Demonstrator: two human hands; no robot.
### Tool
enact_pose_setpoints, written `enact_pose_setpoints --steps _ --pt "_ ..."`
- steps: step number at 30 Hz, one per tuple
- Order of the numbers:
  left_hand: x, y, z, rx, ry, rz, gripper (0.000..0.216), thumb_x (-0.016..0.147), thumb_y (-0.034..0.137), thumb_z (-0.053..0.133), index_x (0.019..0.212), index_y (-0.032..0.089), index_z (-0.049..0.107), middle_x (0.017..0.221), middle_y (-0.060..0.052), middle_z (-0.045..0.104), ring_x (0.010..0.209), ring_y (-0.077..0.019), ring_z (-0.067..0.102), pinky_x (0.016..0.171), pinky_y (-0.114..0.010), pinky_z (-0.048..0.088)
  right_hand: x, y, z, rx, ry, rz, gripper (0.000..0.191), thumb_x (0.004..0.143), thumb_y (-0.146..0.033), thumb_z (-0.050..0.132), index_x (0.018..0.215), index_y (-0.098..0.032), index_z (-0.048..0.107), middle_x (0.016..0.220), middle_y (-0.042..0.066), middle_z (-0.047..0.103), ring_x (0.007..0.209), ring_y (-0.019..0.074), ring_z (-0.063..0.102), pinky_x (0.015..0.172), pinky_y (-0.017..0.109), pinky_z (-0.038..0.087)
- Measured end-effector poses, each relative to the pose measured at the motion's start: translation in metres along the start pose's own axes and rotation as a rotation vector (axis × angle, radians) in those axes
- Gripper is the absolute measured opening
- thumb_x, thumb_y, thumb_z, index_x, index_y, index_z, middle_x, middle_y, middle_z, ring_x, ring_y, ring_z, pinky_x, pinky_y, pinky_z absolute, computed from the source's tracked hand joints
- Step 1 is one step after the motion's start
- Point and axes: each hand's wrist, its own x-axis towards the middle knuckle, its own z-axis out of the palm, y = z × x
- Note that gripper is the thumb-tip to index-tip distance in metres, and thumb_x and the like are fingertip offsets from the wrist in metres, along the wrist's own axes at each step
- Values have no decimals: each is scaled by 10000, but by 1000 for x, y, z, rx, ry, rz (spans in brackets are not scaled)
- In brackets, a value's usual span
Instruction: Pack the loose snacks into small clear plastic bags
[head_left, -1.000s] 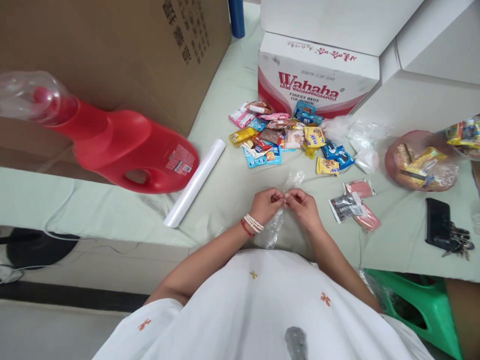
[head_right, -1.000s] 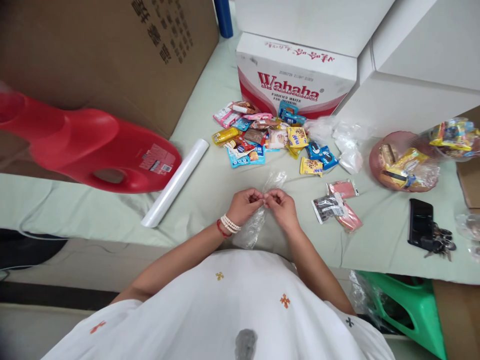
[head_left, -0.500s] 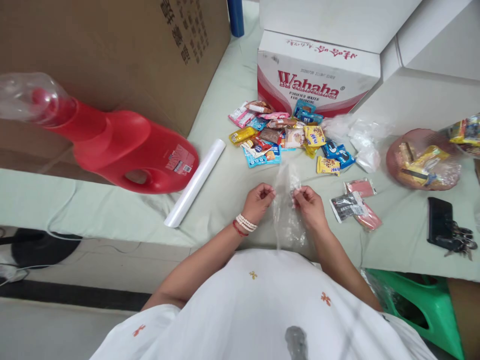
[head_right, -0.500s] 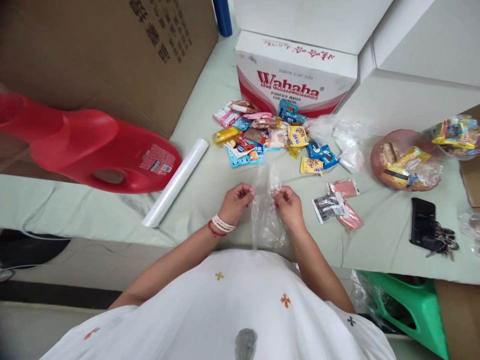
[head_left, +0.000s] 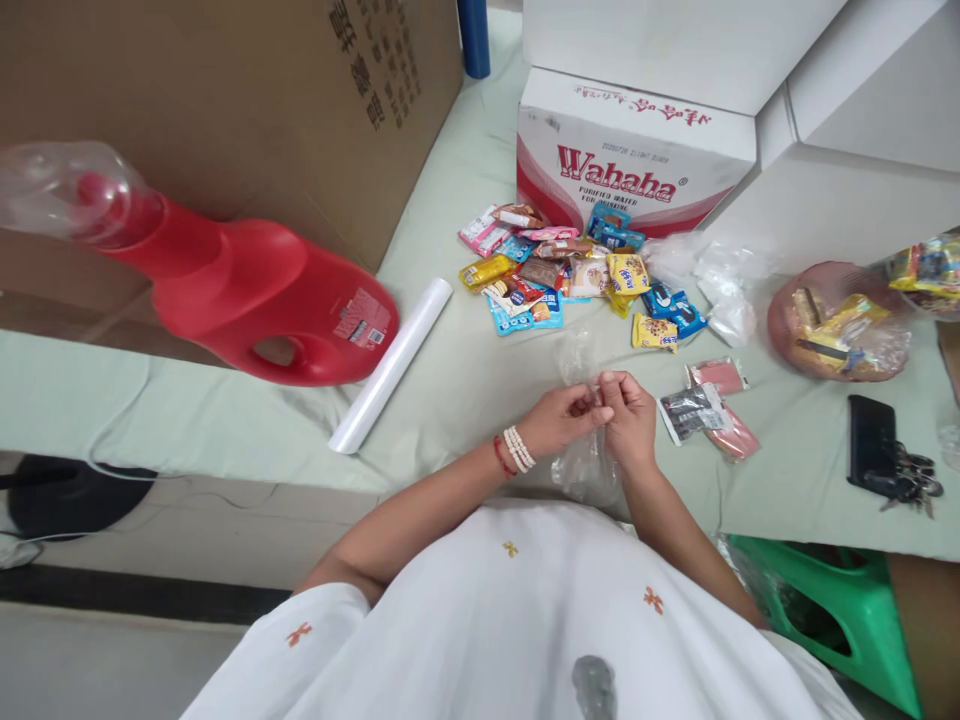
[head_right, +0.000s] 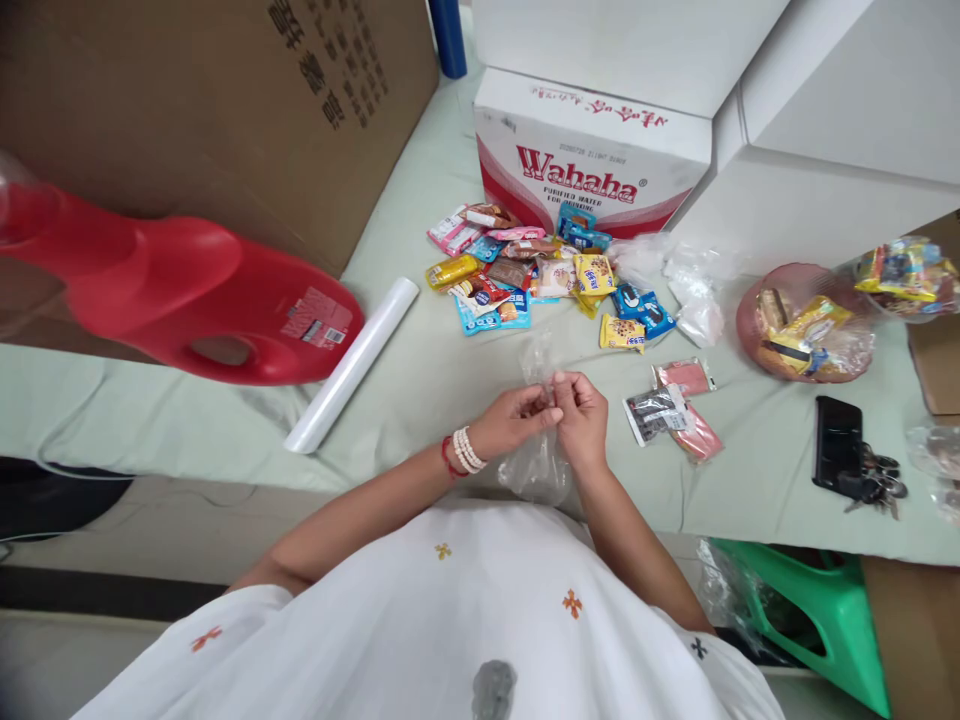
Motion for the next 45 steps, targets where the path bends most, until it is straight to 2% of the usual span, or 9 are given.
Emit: enact_pose_setpoints --steps 13,17,21,24,27,31,37,40,45 --pt "-31 -30 -72 -559 570 -223 505 634 547 861 817 209 532 823 28 659 596 -99 609 485 -194 445 23 41 -72 -136 382 -27 433 818 -610 695 814 -187 606 563 -72 495 481 98 394 475 240 304" --pt "-48 -38 -89 -134 665 -261 374 776 520 729 849 205 541 728 26 604 454 -85 481 402 -211 335 22 49 -80 -375 271 -11 431 879 -624 609 826 -197 620 583 -46 555 494 126 462 518 263 371" --pt "-61 -25 -83 666 952 104 205 850 318 662 998 190 603 978 -86 635 830 -210 622 740 -369 531 24 46 -75 -547 221 -68 429 927 -603 534 813 -200 627 599 -20 587 554 150 517 595 278 410" --pt "-54 -9 -70 1052 534 443 140 892 191 569 996 211 661 1062 -115 659 1045 -253 614 931 -435 502 29 42 -70 -538 190 -44 428 929 -607 525 827 -202 623 606 -16 595 541 151 514 587 275 412" --pt "-27 -2 -60 1231 34 343 199 922 170 532 1015 226 699 1115 -109 692 1062 -248 626 877 -388 521 34 40 -71 -544 182 -51 428 921 -610 520 839 -202 621 614 -11 599 550 155 519 591 275 416" --pt "7 -5 -66 1315 185 -52 294 987 328 525 1205 204 678 1308 -131 650 1080 -281 625 826 -395 540 37 33 -91 -648 215 -41 422 922 -588 491 850 -198 633 631 10 619 580 173 544 608 285 414" --pt "-14 -26 -74 1320 232 -9 620 897 518 662 1428 207 583 1542 -148 519 1437 -426 383 1121 -620 361 71 -32 -113 -1135 -100 -84 463 935 -609 483 885 -218 727 747 70 713 729 248 650 659 315 409" --pt "-36 -37 -63 1305 192 13 773 892 612 623 1527 195 477 1632 -153 408 1538 -424 246 1206 -692 165 123 -71 -82 -1287 101 -146 582 988 -646 371 1106 -204 732 948 144 749 920 318 684 755 365 456" --pt "-58 -46 -50 1301 190 -33 828 905 630 582 1591 214 381 1662 -142 347 1561 -402 229 1229 -700 45 206 -87 -5 -1410 21 -36 732 907 -728 521 1253 -100 664 1234 262 671 1133 390 638 886 445 496"
